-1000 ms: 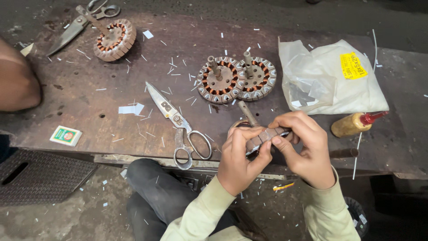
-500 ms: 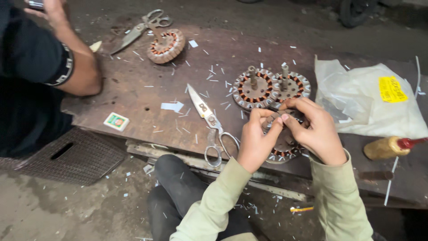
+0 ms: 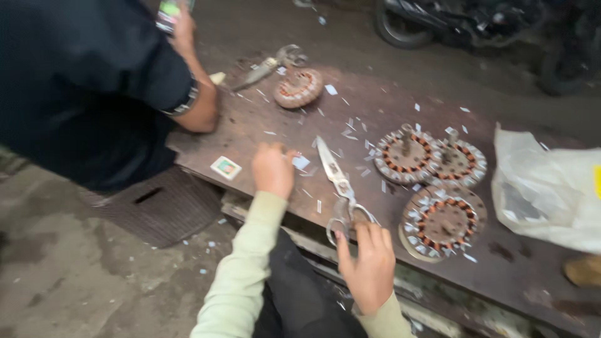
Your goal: The person cuts small rectangular pieces of white insulating material using scissors and inserts them into the slots of a copper-wound stator. The person repeats this process for multiple stators placed on a metal workbench.
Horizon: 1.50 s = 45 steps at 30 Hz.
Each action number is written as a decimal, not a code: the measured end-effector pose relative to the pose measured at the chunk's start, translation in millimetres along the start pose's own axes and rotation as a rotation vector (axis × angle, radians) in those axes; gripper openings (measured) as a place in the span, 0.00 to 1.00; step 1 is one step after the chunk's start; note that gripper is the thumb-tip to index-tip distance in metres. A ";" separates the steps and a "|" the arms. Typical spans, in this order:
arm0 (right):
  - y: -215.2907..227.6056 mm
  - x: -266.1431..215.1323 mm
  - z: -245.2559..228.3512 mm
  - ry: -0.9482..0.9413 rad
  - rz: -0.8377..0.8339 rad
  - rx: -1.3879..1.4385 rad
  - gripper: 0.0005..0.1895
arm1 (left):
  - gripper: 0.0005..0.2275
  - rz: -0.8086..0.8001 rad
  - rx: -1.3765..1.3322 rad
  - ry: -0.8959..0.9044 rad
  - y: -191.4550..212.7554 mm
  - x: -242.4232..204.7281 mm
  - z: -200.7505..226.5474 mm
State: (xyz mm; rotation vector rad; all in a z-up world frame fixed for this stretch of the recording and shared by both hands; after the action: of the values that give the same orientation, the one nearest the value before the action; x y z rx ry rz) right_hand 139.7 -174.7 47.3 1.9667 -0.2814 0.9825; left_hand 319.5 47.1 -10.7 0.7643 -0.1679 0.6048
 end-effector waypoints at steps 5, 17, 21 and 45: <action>-48.8 3.7 11.0 -0.011 -0.245 -0.107 0.22 | 0.11 -0.048 0.020 0.099 -41.6 1.1 -23.2; -80.4 -83.8 88.0 -0.490 -0.419 0.093 0.27 | 0.06 -0.183 -0.652 0.083 1.0 -62.7 -7.9; -118.9 -189.6 128.1 -0.989 -0.298 0.537 0.25 | 0.05 -0.579 -1.060 0.438 -24.9 -138.1 -20.5; -133.3 -193.7 54.3 -0.652 -0.298 0.729 0.22 | 0.09 -0.712 -1.129 0.527 -48.7 -167.5 -34.6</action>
State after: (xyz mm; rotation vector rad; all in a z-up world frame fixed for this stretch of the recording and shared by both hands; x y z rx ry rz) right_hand 112.0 -175.0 -192.4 2.8655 0.0383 0.2149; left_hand 207.7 -32.1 -124.1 -0.4509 0.2451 -0.0438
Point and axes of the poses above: each hand's wrist, its own x-axis towards the middle knuckle, its own y-axis out of the back of the hand, z = x × y, the point moved 10 cm from there along x, towards the middle knuckle, and after that the axes turned 14 degrees about y, right-handed, at the moved point
